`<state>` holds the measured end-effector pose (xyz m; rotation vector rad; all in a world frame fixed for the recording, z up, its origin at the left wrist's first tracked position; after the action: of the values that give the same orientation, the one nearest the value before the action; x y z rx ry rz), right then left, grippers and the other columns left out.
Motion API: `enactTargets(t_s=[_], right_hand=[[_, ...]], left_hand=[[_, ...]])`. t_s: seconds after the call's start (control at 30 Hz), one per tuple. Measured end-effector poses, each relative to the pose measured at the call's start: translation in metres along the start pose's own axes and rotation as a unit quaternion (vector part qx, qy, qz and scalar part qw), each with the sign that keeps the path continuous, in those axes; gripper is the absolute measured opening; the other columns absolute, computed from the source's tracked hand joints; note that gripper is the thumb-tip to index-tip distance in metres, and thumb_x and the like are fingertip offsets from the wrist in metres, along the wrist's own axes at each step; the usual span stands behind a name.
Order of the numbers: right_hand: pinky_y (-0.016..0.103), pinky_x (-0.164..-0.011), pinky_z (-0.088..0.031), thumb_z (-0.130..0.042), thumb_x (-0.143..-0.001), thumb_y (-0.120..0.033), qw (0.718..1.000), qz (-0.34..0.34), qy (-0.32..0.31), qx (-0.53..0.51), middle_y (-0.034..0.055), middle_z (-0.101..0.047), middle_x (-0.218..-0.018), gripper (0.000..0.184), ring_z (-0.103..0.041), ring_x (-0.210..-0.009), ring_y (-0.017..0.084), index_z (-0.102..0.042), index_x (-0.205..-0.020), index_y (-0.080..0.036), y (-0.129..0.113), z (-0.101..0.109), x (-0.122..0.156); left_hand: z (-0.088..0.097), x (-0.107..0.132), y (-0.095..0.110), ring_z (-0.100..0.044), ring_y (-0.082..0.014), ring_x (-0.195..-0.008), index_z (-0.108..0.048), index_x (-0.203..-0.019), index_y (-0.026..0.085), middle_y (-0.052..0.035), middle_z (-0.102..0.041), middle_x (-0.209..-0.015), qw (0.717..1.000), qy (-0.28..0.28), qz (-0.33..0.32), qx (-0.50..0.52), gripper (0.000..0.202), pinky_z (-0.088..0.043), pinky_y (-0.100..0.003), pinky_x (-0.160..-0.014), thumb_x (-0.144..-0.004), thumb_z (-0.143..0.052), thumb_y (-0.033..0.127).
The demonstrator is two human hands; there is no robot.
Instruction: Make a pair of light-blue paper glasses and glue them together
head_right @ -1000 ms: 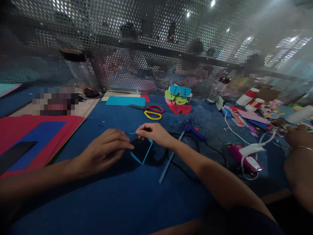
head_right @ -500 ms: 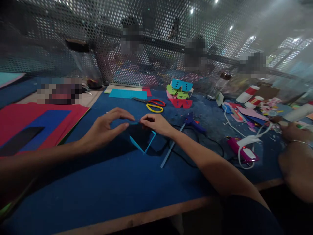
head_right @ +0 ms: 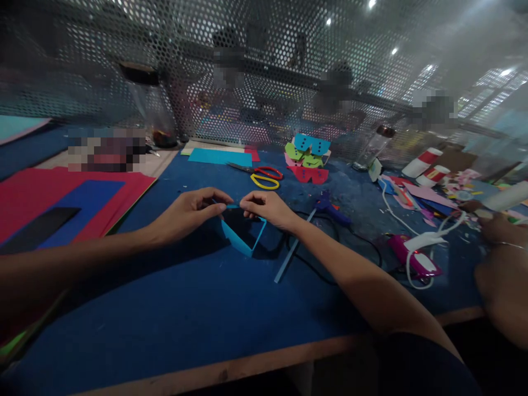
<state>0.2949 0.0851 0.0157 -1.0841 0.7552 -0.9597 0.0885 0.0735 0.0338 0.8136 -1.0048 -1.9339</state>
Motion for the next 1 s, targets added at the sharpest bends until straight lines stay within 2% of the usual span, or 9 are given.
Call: enactTargets(t_s=[0.17,0.3,0.43,0.6,0.7,0.83,1.0], right_hand=[[0.026,-0.069,-0.051,-0.078,-0.087,-0.051,1.000,-0.002,-0.007,0.002,0.0014,-0.073,-0.079,0.037,-0.063,-0.070,0.012,-0.073,-0.095,-0.016,0.000,-0.002,0.001],[0.025,-0.069,-0.051,-0.078,-0.087,-0.050,1.000,-0.001,-0.010,0.002,0.0014,-0.073,-0.078,0.035,-0.063,-0.070,0.012,-0.073,-0.094,-0.016,-0.002,-0.002,0.000],[0.026,-0.071,-0.053,-0.078,-0.087,-0.049,1.000,0.000,-0.015,-0.001,0.0012,-0.072,-0.079,0.034,-0.064,-0.071,0.012,-0.074,-0.094,-0.016,-0.005,-0.003,0.000],[0.028,-0.074,-0.054,-0.081,-0.085,-0.049,1.000,0.025,-0.016,-0.008,0.0010,-0.072,-0.078,0.034,-0.064,-0.072,0.013,-0.074,-0.091,-0.017,-0.010,-0.008,0.002],[0.028,-0.075,-0.053,-0.079,-0.087,-0.048,0.999,0.032,-0.020,-0.002,0.0017,-0.073,-0.079,0.032,-0.065,-0.074,0.014,-0.075,-0.092,-0.017,-0.011,-0.011,0.003],[0.029,-0.077,-0.053,-0.070,-0.095,-0.044,0.999,0.029,-0.023,0.018,0.0033,-0.074,-0.084,0.029,-0.067,-0.078,0.015,-0.075,-0.097,-0.016,-0.009,-0.014,0.003],[0.029,-0.078,-0.051,-0.072,-0.093,-0.034,0.994,0.062,-0.001,0.091,0.0020,-0.075,-0.090,0.017,-0.068,-0.084,0.016,-0.075,-0.098,-0.018,-0.015,-0.014,0.004]], left_hand=[[0.001,0.000,0.003,-0.071,-0.0252,-0.093,-0.074,-0.110,0.017,-0.0063,-0.078,-0.101,1.000,0.005,0.010,0.006,0.034,-0.052,-0.037,-0.081,-0.088,-0.062,0.041],[0.001,-0.001,0.005,-0.073,-0.0258,-0.092,-0.074,-0.109,0.018,-0.0059,-0.079,-0.094,1.000,-0.002,0.025,0.010,0.033,-0.053,-0.037,-0.083,-0.084,-0.063,0.038],[0.002,-0.005,0.006,-0.073,-0.0248,-0.085,-0.074,-0.105,0.017,-0.0050,-0.080,-0.082,0.998,-0.012,0.053,0.017,0.032,-0.050,-0.035,-0.077,-0.084,-0.065,0.040],[-0.001,-0.008,0.000,-0.070,-0.0199,-0.070,-0.075,-0.092,0.018,-0.0031,-0.077,-0.073,0.997,-0.034,0.067,0.015,0.026,-0.047,-0.031,-0.067,-0.084,-0.070,0.043],[-0.002,-0.006,-0.004,-0.067,-0.0179,-0.068,-0.074,-0.084,0.019,-0.0023,-0.076,-0.072,0.997,-0.043,0.071,-0.008,0.025,-0.046,-0.030,-0.065,-0.087,-0.068,0.043],[-0.001,-0.002,-0.006,-0.068,-0.0170,-0.068,-0.074,-0.086,0.020,-0.0008,-0.076,-0.072,0.996,-0.044,0.070,-0.021,0.023,-0.047,-0.029,-0.065,-0.089,-0.066,0.042],[-0.002,-0.002,-0.005,-0.069,-0.0178,-0.065,-0.074,-0.092,0.021,-0.0012,-0.076,-0.072,0.996,-0.052,0.067,-0.012,0.022,-0.047,-0.029,-0.061,-0.092,-0.065,0.041]])
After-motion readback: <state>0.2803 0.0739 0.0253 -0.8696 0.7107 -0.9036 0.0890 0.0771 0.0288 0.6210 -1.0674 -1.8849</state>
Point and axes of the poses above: each hand's wrist, its own x-axis away from the middle knuckle, its own z-axis out of the back of the hand, y = z × x, the point moved 4 cm from there along -x, towards the middle knuckle
